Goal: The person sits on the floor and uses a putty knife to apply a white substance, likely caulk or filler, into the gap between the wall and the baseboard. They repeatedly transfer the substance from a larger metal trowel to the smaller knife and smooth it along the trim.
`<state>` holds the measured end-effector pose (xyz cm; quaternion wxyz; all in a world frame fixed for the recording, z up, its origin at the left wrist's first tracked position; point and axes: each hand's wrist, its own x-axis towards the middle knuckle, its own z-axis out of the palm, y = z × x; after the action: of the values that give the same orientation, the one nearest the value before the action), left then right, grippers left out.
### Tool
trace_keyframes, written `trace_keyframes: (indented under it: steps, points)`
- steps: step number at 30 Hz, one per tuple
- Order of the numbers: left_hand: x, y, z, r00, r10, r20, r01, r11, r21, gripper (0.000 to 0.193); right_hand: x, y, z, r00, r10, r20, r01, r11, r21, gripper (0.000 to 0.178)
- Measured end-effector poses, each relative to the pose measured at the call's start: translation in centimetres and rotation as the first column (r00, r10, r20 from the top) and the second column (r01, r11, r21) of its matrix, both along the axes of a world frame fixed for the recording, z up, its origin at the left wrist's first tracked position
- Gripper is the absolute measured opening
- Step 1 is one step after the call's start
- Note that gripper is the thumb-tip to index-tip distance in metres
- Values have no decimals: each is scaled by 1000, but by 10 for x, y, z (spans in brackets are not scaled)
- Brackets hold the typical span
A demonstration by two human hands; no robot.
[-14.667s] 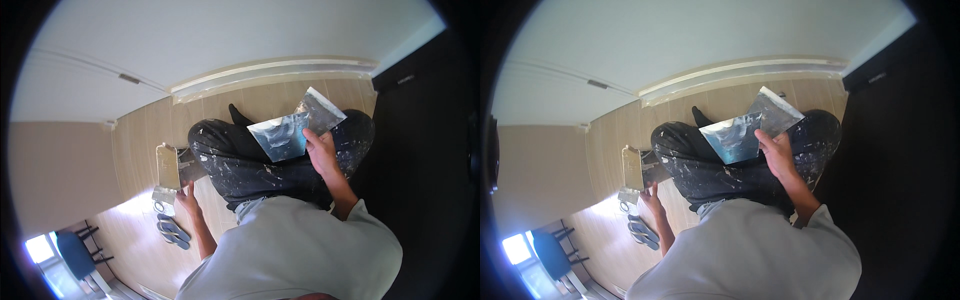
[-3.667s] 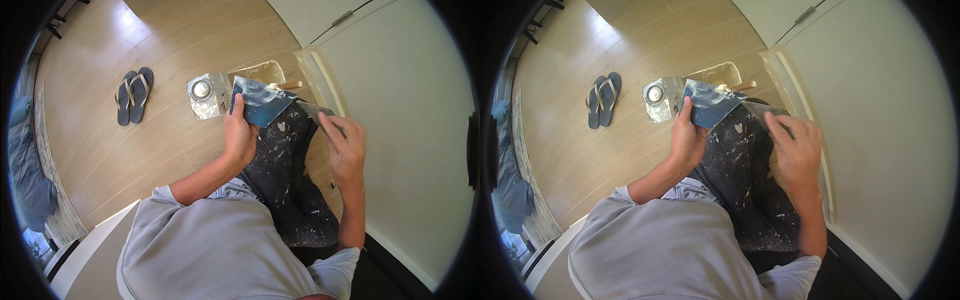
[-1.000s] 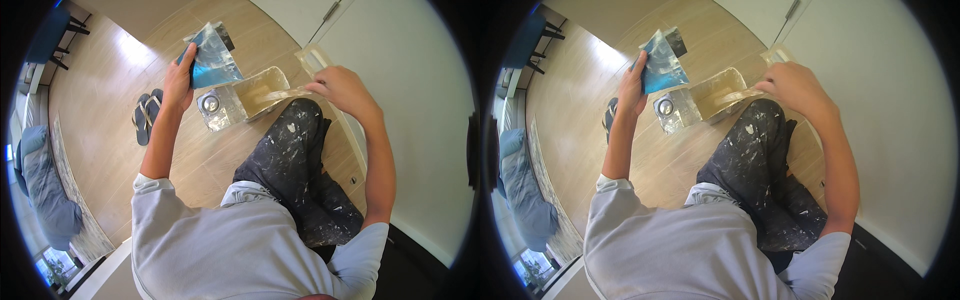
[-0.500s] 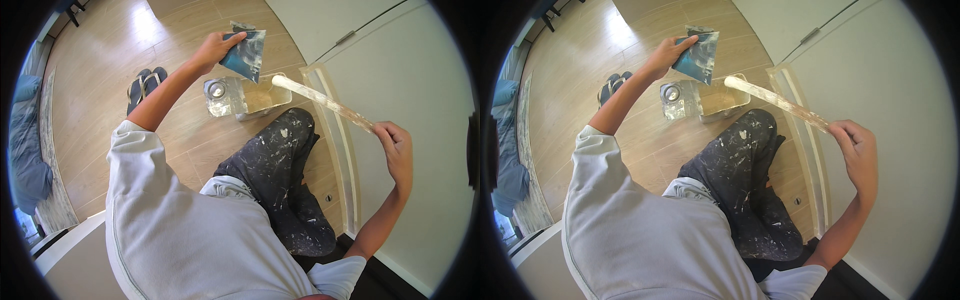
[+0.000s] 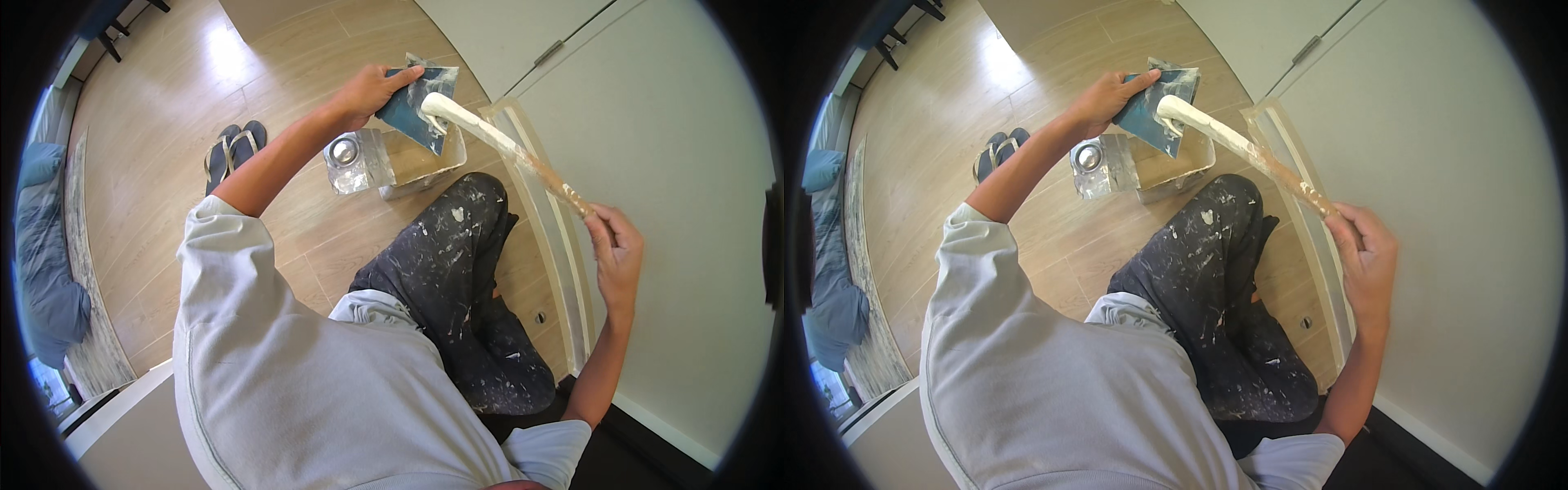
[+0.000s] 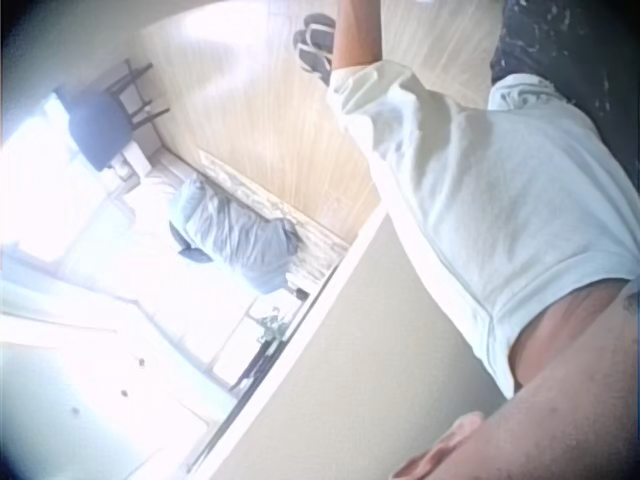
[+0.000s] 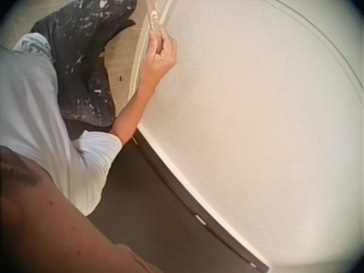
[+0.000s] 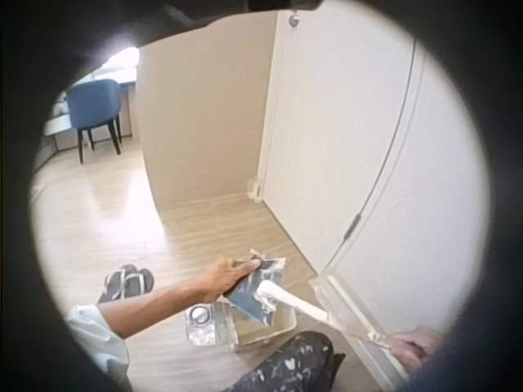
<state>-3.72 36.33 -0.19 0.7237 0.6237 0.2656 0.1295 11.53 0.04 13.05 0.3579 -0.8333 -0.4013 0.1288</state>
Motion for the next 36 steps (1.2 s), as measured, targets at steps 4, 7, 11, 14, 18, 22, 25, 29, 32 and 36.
trace_keyframes:
  steps: [4,7,11,14,18,22,25,29,32,36]
  points:
    - [-4,-2,4,1000,8,11,-7,991,-135,48,-6,-15,-23,963,77,258,-84,996,18,23]
    - [-5,-1,2,1000,3,6,-2,984,-176,51,-8,-24,-32,922,84,378,-106,994,39,29]
    - [-2,2,-5,1000,18,2,-17,988,-152,52,-9,-26,-31,903,63,426,-106,991,79,31]
    - [-2,8,-14,1000,3,1,-3,993,-115,50,-7,-28,-23,905,41,423,-95,990,107,30]
    - [1,12,-23,1000,9,7,-8,989,-150,49,-7,-25,-8,946,-12,324,-46,984,171,26]
    - [8,16,-30,999,42,-7,-42,955,-294,46,-5,-20,8,975,-17,222,-10,993,120,21]
    - [4,25,-36,999,40,11,-32,921,-387,42,2,-17,16,979,20,205,-37,996,81,18]
    - [-1,42,-48,997,74,13,-59,880,-471,41,14,-8,13,994,37,101,-44,997,59,18]
    - [-4,42,-47,997,62,46,-29,857,-515,40,23,5,8,994,94,64,-94,996,5,19]
    - [-8,38,-39,998,57,40,-28,858,-512,39,32,37,-10,967,248,62,-238,961,-142,23]
